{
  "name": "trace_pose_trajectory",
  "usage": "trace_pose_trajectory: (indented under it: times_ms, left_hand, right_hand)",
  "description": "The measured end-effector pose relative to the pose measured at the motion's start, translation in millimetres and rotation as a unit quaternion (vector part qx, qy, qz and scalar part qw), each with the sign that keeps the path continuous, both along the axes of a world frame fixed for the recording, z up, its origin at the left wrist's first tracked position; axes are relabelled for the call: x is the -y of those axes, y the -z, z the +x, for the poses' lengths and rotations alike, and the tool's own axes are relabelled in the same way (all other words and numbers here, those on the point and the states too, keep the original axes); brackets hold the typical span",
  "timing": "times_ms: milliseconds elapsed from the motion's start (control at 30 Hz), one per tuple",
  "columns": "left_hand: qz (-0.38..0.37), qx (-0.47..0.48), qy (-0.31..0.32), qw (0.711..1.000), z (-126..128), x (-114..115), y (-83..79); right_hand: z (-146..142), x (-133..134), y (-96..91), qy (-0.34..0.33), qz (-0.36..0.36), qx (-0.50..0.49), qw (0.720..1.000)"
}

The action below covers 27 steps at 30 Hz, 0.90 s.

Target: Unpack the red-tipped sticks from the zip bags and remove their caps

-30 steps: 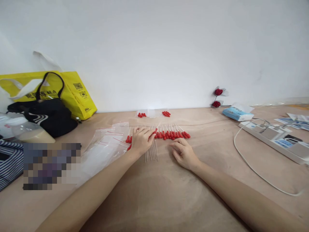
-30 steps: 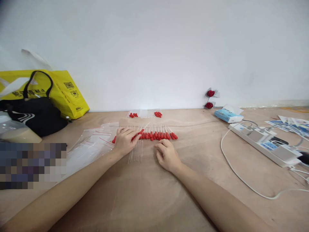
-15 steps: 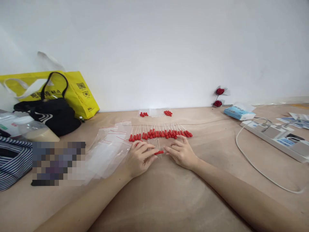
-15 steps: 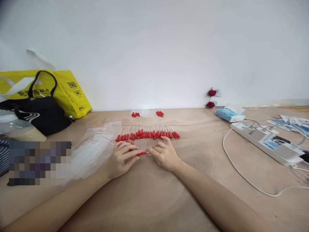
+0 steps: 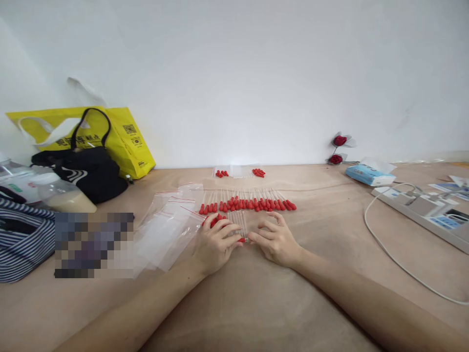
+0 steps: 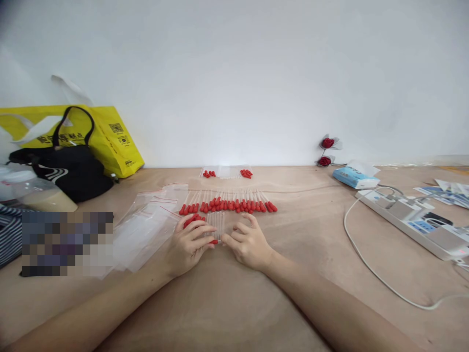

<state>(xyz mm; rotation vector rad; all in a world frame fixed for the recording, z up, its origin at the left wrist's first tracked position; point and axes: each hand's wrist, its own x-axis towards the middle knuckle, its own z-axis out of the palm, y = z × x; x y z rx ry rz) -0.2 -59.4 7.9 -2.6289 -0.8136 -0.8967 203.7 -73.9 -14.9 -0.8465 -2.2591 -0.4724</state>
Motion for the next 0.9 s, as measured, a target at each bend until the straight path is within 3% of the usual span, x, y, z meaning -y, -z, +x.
trace_pose_trajectory:
  times_ms: [267,733,900]
  left_hand:
    - [0.024,-0.037,0.008,0.999,-3.3,3.7,-4.2]
    - [0.025,-0.013,0.016,0.999,-7.1,3.3,-1.3]
    - [0.029,0.053,-0.034,0.998,-24.2,-4.9,-0.3]
  right_hand:
    - [-1.2,2.9,0.2,-0.015,0.001,-0.01,1.0]
    - [0.6,4.0,-1.7,-0.027,0.032,-0.001,0.999]
    - [13.9,3.8,-1.8,0.042,0.018,-0.039,0.998]
